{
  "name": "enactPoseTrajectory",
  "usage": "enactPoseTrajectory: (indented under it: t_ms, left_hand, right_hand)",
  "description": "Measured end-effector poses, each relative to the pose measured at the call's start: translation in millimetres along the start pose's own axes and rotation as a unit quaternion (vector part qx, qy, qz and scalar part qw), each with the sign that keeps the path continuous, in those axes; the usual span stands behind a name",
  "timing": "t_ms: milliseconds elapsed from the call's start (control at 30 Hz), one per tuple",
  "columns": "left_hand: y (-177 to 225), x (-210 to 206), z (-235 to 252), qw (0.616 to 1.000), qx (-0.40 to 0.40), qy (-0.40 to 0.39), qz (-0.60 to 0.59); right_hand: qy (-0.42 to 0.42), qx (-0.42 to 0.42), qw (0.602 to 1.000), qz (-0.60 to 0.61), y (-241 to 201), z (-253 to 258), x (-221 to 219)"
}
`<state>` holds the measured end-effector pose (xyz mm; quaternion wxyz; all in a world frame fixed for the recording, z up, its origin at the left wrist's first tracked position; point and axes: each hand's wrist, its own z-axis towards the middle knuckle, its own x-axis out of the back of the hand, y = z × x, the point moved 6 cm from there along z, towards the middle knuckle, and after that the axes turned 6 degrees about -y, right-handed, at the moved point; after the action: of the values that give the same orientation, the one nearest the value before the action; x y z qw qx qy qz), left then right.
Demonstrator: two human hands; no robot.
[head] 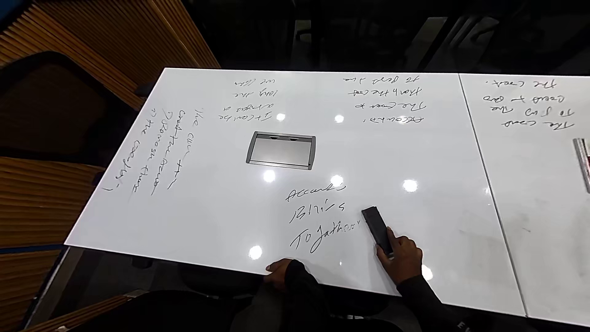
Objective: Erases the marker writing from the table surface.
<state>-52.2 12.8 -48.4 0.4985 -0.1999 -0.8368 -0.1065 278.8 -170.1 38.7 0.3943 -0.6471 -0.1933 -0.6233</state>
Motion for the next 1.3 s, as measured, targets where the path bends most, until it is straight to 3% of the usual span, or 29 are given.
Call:
enactPoseTrajectory:
  t_ms: [300, 433, 567, 800, 1100, 1300]
  left_hand:
    - [-5.1, 8.8, -10.3, 0.987, -0.003, 0.009, -0.163]
    - [-6.0, 3.6, -4.7, 0.989, 0.018, 0.021, -0.143]
    - [-7.9, 1.6, -3.5, 0.984, 0.027, 0.04, -0.172]
    - [-7.8, 1.5, -4.4, 0.983, 0.006, 0.044, -0.177]
    - [-6.0, -0.2, -3.4, 0.992, 0.024, 0.031, -0.123]
    - [-6.0, 8.8, -11.6, 0.978, 0.012, 0.019, -0.206]
  right_hand:
    - [-0.031, 0.059, 0.998, 0.0, -3.8, -39.3, 2.6]
    - [-0.022, 0.052, 0.998, -0.018, 8.8, -37.1, 6.7]
    - [-0.003, -0.006, 1.0, -0.023, 23.2, -8.1, 6.7]
    - [-0.032, -0.081, 0.996, 0.009, 15.7, 37.4, 0.2]
    - [-0.093, -0.078, 0.993, 0.009, 14.3, 42.1, 7.5]
    - [-0.114, -0.027, 0.993, -0.008, 2.3, 22.7, 12.8]
